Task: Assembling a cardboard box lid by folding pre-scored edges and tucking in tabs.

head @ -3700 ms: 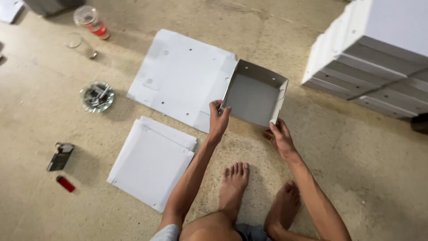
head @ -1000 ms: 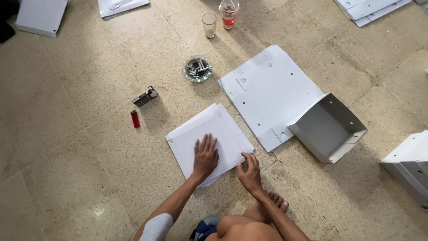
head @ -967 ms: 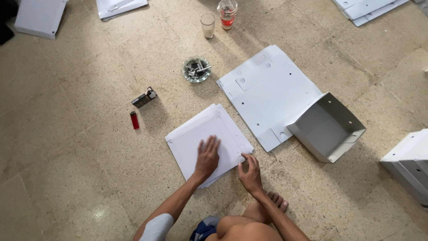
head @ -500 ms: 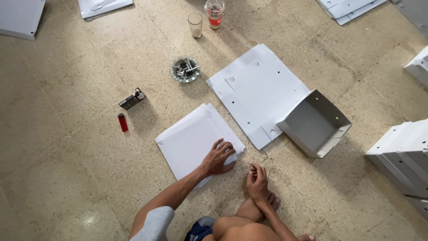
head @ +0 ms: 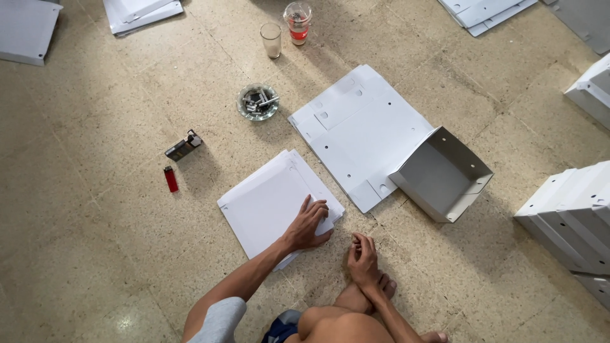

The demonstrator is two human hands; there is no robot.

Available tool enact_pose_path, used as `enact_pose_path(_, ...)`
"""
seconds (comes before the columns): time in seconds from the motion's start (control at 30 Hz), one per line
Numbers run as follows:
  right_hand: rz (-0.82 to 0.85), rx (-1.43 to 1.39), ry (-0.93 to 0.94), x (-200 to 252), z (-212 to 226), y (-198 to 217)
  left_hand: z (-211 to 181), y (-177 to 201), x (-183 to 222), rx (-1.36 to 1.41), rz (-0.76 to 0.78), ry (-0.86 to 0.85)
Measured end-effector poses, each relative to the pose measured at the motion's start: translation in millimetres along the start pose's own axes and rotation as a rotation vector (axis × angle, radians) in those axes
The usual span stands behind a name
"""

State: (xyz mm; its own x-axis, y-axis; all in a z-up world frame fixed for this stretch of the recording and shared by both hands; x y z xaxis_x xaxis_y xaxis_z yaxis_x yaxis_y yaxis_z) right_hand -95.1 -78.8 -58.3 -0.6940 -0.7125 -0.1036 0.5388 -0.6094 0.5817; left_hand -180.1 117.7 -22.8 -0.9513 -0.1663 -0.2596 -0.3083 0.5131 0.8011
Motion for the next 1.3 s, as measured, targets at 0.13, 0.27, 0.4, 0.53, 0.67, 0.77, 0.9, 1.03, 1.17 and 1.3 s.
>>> enact_pose_path(0.13,0.014,0.007,-0.018,1,-1,0,4,-3,-3,0.066,0.011,0.005)
enact_pose_path(0.27,0.003,0.003,0.015,1,-6,-1,-1,11,-6,0.134,0.015,0.008)
enact_pose_path(0.4,0.001,0.006,0.011,1,-6,-1,1,11,-9,0.107,0.081,-0.008)
enact_pose_path(0.53,0.01,0.006,-0.012,1,6,7,0,-10,-2,-0.011,0.186,0.07)
enact_pose_path(0.67,0.012,0.019,-0.009,1,-3,2,-13,-24,6,-0.091,0.261,0.208)
enact_pose_path(0.77,0.009,0.007,-0.009,0,-8,-1,-14,-38,16,-0.171,0.207,0.258)
enact_pose_path(0.9,0.014,0.004,-0.034,0,-2,3,-9,-49,28,-0.231,0.097,0.356)
enact_pose_path(1.03,0.034,-0.018,-0.062,0,0,4,-5,-45,34,-0.257,0.113,0.426)
enact_pose_path(1.17,0.013,-0.015,-0.04,1,5,6,-16,-17,29,-0.462,-0.035,0.437)
enact_pose_path(1.3,0.016,-0.045,-0.034,-2,19,14,-30,48,11,-0.472,-0.204,0.519)
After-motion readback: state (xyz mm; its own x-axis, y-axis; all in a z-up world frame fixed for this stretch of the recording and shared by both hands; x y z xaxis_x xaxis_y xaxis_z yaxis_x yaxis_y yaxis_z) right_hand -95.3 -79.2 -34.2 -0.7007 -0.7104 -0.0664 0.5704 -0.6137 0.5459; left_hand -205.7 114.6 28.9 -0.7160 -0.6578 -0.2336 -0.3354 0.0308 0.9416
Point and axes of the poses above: each hand's wrist, its own x-axis away from the middle knuckle, its own y-axis out of the back of the hand, z = x × y, the point moved 3 cm from there along -x, towards the middle knuckle, and after that the axes turned 4 degrees about z, right-handed, at the moved point
